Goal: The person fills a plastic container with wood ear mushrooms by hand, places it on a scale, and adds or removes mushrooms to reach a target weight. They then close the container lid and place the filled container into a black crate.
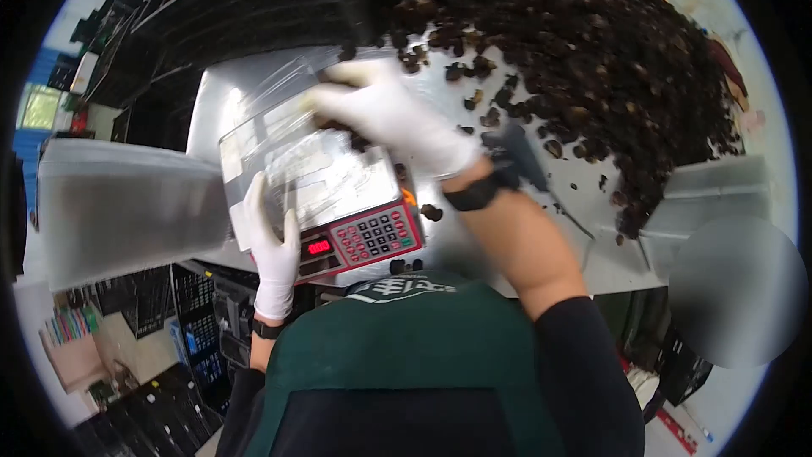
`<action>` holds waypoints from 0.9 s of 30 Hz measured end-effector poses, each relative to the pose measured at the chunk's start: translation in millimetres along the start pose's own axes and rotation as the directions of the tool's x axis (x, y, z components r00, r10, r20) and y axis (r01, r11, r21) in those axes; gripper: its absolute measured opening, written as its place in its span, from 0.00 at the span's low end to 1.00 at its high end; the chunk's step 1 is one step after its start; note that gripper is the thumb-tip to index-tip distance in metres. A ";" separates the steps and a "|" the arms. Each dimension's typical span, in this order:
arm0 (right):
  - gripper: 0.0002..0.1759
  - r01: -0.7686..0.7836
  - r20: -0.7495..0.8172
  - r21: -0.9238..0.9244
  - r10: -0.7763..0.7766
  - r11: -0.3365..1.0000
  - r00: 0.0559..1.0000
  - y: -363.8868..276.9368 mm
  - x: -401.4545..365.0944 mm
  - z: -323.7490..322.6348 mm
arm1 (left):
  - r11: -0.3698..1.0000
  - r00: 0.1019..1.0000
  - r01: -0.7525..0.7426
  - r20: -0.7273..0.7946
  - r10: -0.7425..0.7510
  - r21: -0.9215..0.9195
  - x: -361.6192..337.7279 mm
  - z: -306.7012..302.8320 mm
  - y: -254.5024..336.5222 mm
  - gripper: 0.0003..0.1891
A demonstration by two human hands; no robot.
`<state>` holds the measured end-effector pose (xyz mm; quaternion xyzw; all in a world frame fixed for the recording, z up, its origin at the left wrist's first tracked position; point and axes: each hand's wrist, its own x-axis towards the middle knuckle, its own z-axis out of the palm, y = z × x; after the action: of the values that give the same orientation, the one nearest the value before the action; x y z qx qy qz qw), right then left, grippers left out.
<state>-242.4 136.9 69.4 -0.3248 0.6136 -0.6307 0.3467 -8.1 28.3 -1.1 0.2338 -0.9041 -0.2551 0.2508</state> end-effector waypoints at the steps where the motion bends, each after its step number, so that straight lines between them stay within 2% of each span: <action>1: 0.16 -0.029 0.071 -0.093 0.035 0.995 0.997 -6.6 3.1 15.9 | 1.000 1.000 -0.003 -0.005 0.003 0.019 -1.1 2.8 -0.9 0.35; 2: 0.17 0.194 0.131 -0.102 -0.181 0.976 0.975 20.5 16.5 36.2 | 0.999 1.000 -0.012 -0.003 0.013 0.031 -2.7 4.2 -4.2 0.36; 3: 0.19 0.350 0.121 -0.321 -0.328 0.880 0.937 41.8 21.7 53.9 | 1.000 1.000 -0.013 -0.011 0.013 0.009 -3.4 6.5 -5.1 0.38; 4: 0.21 0.439 0.263 -0.519 -0.352 0.733 0.898 48.8 18.2 63.6 | 1.000 1.000 0.001 -0.025 -0.002 -0.022 -5.7 9.4 -6.6 0.40; 5: 0.25 0.457 0.350 -0.545 -0.305 0.702 0.886 56.6 13.4 72.6 | 0.999 1.000 0.013 -0.017 -0.013 -0.042 -4.1 10.5 -2.8 0.41; 6: 0.27 0.434 0.400 -0.714 -0.189 0.550 0.897 62.0 8.1 80.6 | 0.998 1.000 0.029 -0.011 -0.029 -0.057 -2.9 9.5 1.0 0.41; 7: 0.29 0.475 0.418 -0.764 -0.225 0.437 0.880 66.8 2.5 83.5 | 0.998 0.999 0.034 0.006 -0.034 -0.047 -3.1 9.5 0.8 0.42; 8: 0.28 0.480 0.433 -0.743 -0.213 0.467 0.876 70.4 -2.1 82.7 | 0.999 0.999 0.041 0.021 -0.040 -0.032 -3.3 9.5 0.3 0.42; 10: 0.27 0.507 0.383 -0.552 -0.339 0.662 0.859 56.4 -11.1 65.8 | 0.997 0.997 0.071 0.035 -0.070 -0.030 -3.5 10.4 1.5 0.41; 11: 0.26 0.557 0.323 -0.459 -0.454 0.692 0.830 57.3 -12.6 55.6 | 0.998 0.997 0.058 0.051 -0.057 -0.018 -2.9 9.3 3.1 0.40; 12: 0.25 0.575 0.252 -0.525 -0.531 0.627 0.809 57.2 -14.5 39.7 | 0.999 0.997 0.044 0.066 -0.044 -0.005 -2.1 8.9 3.6 0.39; 13: 0.24 0.527 0.156 -0.605 -0.560 0.597 0.813 57.0 -17.6 15.8 | 1.000 0.999 -0.021 0.042 0.022 -0.012 -1.8 11.3 -0.2 0.38; 14: 0.22 0.471 0.063 -0.676 -0.592 0.567 0.803 55.9 -20.9 -15.1 | 0.999 0.996 0.041 0.083 -0.043 0.031 -1.2 5.9 7.7 0.37; 15: 0.22 0.329 0.023 -0.699 -0.441 0.634 0.897 52.9 -21.3 -57.9 | 0.999 0.995 0.045 0.086 -0.046 0.012 -0.2 3.8 11.2 0.37; 16: 0.27 0.035 -0.229 -0.863 -0.452 0.504 0.862 68.2 -42.6 -106.6 | 0.999 0.995 0.049 0.089 -0.049 -0.005 1.6 0.9 13.2 0.38; 17: 0.33 -0.308 -0.467 -0.869 -0.433 0.388 0.771 83.5 -63.7 -155.5 | 0.984 0.991 -0.100 0.104 0.085 0.145 9.0 -3.1 13.5 0.40; 18: 0.41 -0.513 -0.574 -0.815 -0.498 0.270 0.650 129.1 -80.3 -186.3 | 0.970 0.991 -0.112 0.096 0.093 0.217 12.6 -1.4 18.2 0.42; 20: 0.45 -0.729 -0.759 -0.640 -0.340 0.242 0.554 164.8 -104.0 -213.9 | 0.929 0.987 -0.104 0.149 0.054 0.355 20.4 5.2 25.8 0.37; 22: 0.38 -0.574 -0.637 -0.767 -0.440 0.285 0.633 188.3 -108.4 -223.5 | 0.926 0.975 -0.119 0.221 0.040 0.357 23.0 9.6 22.4 0.30; 23: 0.29 -0.460 -0.592 -0.806 -0.467 0.374 0.657 193.3 -104.3 -224.5 | 0.925 0.967 -0.125 0.252 0.032 0.359 25.3 11.9 20.8 0.27; 24: 0.22 -0.433 -0.579 -0.810 -0.420 0.396 0.698 199.7 -99.8 -222.0 | 0.931 0.966 -0.106 0.257 0.014 0.349 28.4 12.2 20.8 0.24; 26: 0.20 -0.318 -0.538 -0.782 -0.321 0.537 0.780 197.8 -85.0 -221.4 | 0.941 0.962 -0.072 0.272 -0.022 0.329 36.6 9.1 22.4 0.18; 27: 0.23 -0.302 -0.512 -0.803 -0.337 0.513 0.790 198.0 -74.9 -228.2 | 0.943 0.968 -0.072 0.251 -0.013 0.326 39.8 9.5 25.1 0.16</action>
<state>-384.2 323.4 -135.5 -0.2356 0.9153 -0.3153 -0.0858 -51.4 28.8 19.7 0.2251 -0.9618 -0.1226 0.0959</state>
